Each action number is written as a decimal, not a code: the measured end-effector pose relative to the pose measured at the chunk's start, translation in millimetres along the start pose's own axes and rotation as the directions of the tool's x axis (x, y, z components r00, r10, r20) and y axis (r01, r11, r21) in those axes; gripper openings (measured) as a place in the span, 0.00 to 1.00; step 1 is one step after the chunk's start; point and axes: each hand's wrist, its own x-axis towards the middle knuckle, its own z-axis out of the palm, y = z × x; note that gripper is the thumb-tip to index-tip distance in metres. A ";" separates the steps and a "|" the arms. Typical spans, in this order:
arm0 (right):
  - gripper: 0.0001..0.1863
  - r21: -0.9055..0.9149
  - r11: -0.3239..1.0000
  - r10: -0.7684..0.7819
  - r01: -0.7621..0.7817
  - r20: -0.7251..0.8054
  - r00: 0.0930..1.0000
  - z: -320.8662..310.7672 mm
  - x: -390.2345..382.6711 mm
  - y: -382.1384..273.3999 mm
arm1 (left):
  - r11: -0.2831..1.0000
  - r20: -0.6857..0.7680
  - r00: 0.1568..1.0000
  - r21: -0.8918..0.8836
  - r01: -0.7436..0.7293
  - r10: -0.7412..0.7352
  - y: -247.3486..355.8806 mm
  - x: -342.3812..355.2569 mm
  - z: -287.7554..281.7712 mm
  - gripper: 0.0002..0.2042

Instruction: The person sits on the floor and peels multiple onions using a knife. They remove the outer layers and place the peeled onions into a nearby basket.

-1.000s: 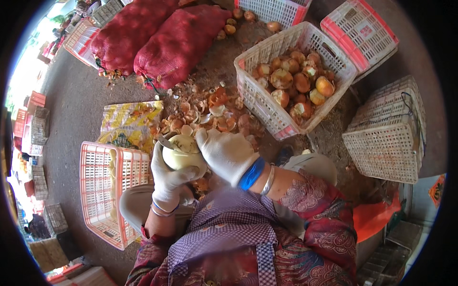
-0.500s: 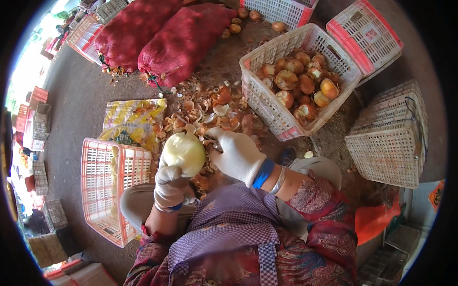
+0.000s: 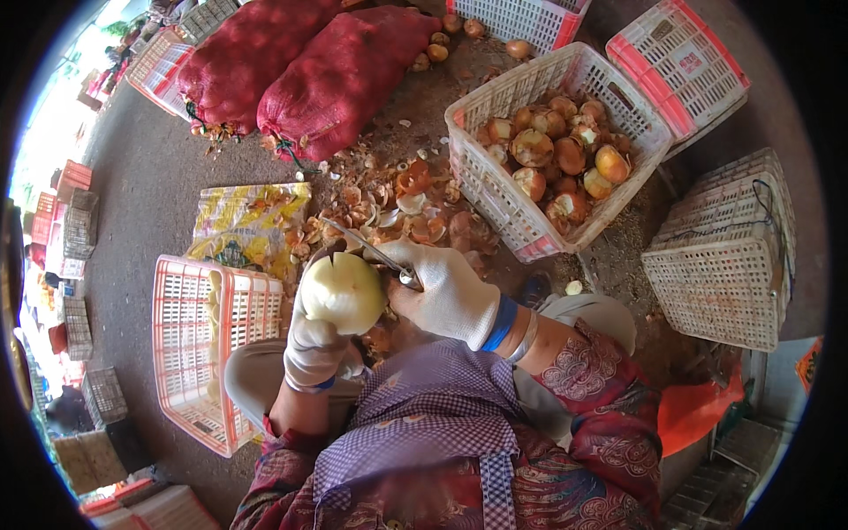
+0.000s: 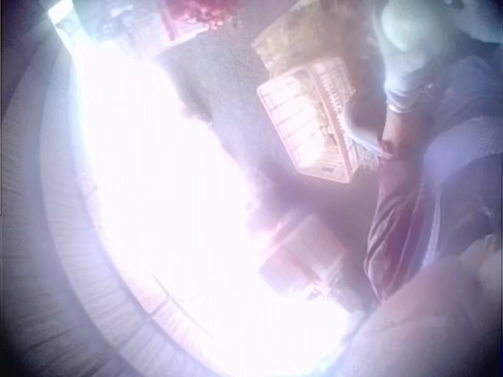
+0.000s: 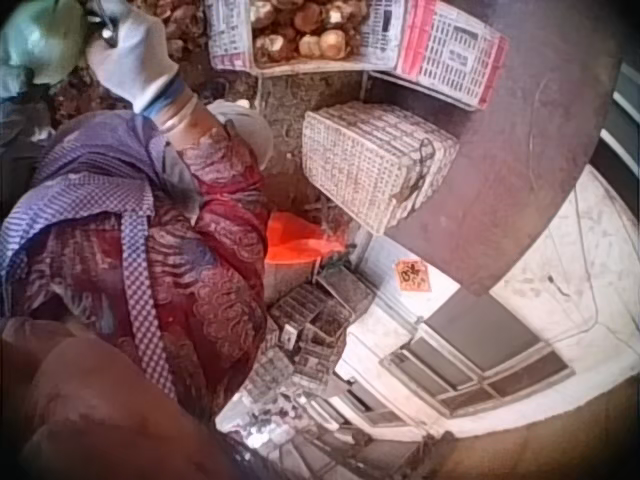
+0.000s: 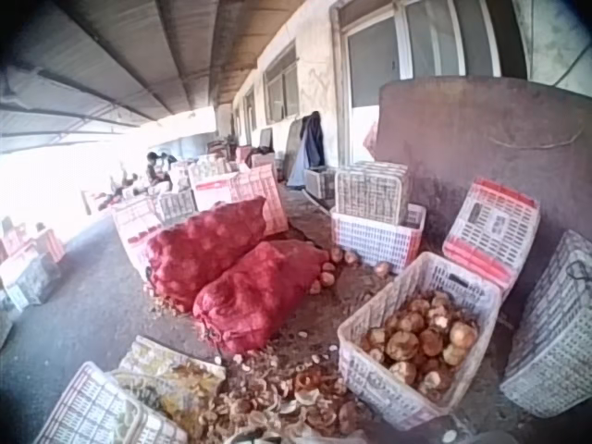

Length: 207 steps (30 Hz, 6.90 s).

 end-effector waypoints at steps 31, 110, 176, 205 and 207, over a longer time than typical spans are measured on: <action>0.18 -0.891 0.372 -0.271 0.261 0.165 0.948 -1.3 5.2 -7.2 | 0.997 0.042 0.996 0.007 -0.077 0.076 -13.7 4.2 6.0 0.46; 0.25 0.544 0.722 0.322 0.428 -0.811 0.489 -224.9 -127.1 -47.3 | -0.565 -0.101 0.983 0.825 -0.002 -0.152 -251.2 410.7 167.2 0.44; 0.31 -0.781 0.580 -0.193 0.232 0.145 0.970 -9.6 9.9 -17.5 | 0.741 -0.147 0.890 0.621 -0.257 0.432 19.6 18.8 16.0 0.57; 0.27 -0.813 0.529 -0.159 0.241 0.184 0.970 -6.2 13.0 -18.6 | 0.850 -0.238 0.910 0.492 -0.188 0.339 24.3 18.0 14.7 0.52; 0.27 -0.818 0.525 -0.145 0.235 0.186 0.972 -5.8 12.4 -17.5 | 0.858 -0.253 0.913 0.487 -0.165 0.319 26.1 17.8 17.0 0.52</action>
